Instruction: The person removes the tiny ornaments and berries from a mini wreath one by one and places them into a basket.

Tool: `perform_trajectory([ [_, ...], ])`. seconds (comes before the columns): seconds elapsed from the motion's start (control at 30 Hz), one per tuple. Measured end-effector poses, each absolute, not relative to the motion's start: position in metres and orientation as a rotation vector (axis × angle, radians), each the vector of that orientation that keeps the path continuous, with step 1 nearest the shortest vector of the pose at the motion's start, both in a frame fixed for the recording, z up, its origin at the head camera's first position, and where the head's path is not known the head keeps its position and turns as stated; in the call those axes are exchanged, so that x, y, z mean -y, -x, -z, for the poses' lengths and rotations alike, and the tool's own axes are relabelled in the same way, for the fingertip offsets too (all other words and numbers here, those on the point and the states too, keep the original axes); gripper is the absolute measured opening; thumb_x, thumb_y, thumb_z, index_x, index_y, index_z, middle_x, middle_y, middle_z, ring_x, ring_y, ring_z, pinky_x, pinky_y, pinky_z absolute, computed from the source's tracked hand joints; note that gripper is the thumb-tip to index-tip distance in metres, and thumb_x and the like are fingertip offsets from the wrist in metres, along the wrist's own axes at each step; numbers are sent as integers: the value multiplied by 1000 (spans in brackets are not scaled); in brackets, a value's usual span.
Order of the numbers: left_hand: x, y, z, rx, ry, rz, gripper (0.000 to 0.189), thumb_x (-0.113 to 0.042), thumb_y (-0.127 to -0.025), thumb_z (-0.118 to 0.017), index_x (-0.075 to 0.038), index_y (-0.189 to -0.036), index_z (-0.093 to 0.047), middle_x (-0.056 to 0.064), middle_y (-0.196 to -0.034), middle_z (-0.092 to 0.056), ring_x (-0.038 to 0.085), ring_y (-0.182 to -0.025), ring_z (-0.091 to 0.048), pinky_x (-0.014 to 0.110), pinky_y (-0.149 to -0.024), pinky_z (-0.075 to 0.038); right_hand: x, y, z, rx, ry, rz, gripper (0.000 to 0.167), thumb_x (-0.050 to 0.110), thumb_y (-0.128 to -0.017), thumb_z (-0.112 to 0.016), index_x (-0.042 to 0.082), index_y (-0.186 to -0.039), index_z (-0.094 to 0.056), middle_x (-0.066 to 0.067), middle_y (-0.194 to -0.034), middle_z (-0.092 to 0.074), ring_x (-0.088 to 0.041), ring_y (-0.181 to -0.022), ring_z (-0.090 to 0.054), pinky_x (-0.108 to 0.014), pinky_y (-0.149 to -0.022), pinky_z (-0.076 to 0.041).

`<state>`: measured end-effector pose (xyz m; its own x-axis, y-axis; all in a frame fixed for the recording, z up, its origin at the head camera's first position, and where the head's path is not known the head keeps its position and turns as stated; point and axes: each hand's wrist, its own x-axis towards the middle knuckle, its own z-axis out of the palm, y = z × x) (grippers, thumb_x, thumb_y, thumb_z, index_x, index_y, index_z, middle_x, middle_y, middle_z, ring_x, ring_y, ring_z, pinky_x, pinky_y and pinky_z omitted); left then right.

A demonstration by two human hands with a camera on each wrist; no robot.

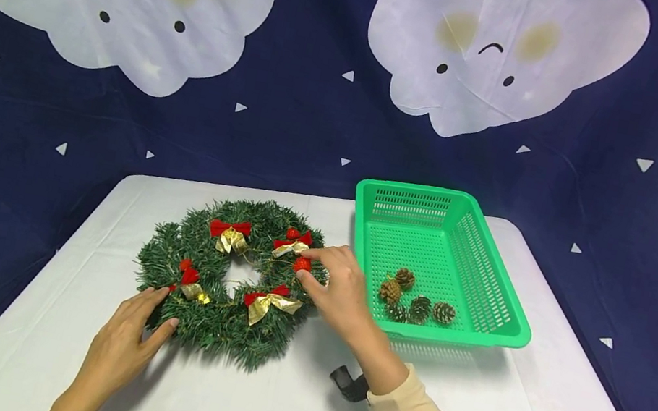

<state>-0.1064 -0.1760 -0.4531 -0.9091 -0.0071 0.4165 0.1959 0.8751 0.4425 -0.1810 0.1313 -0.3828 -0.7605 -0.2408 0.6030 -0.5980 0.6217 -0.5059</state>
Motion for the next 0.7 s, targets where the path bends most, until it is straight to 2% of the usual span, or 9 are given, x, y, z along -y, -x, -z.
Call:
perform_trajectory([
  [0.2,176,107,453,2646,142,676,56,-28,-87,-66,-1,-133,-51,21,-134,-54,35,-127,-46,58,-93,-46,-150,184,379,2403,-543,-973,29,17,-80,-75,11,-107,-69,-5,-103,-70,-21,-99,-60,-42,-82,-52],
  [0.53,177,107,454,2628,154,669,56,-27,-86,-67,1,-132,-52,22,-133,-55,35,-126,-47,56,-95,-46,-180,191,382,2404,-451,-957,29,13,-80,-74,9,-108,-69,-9,-104,-71,-25,-103,-59,-45,-87,-50],
  [0.6,177,107,454,2629,152,670,56,-27,-86,-67,0,-132,-51,21,-133,-55,35,-126,-47,56,-94,-46,-186,192,383,2416,-432,-946,29,13,-81,-73,8,-109,-69,-10,-105,-70,-26,-103,-59,-45,-86,-50],
  [0.7,177,107,454,2631,149,673,56,-27,-86,-67,0,-133,-51,21,-134,-54,35,-126,-47,57,-94,-46,-194,193,385,2443,-395,-930,29,14,-82,-72,9,-110,-69,-9,-105,-70,-24,-97,-59,-40,-77,-50],
])
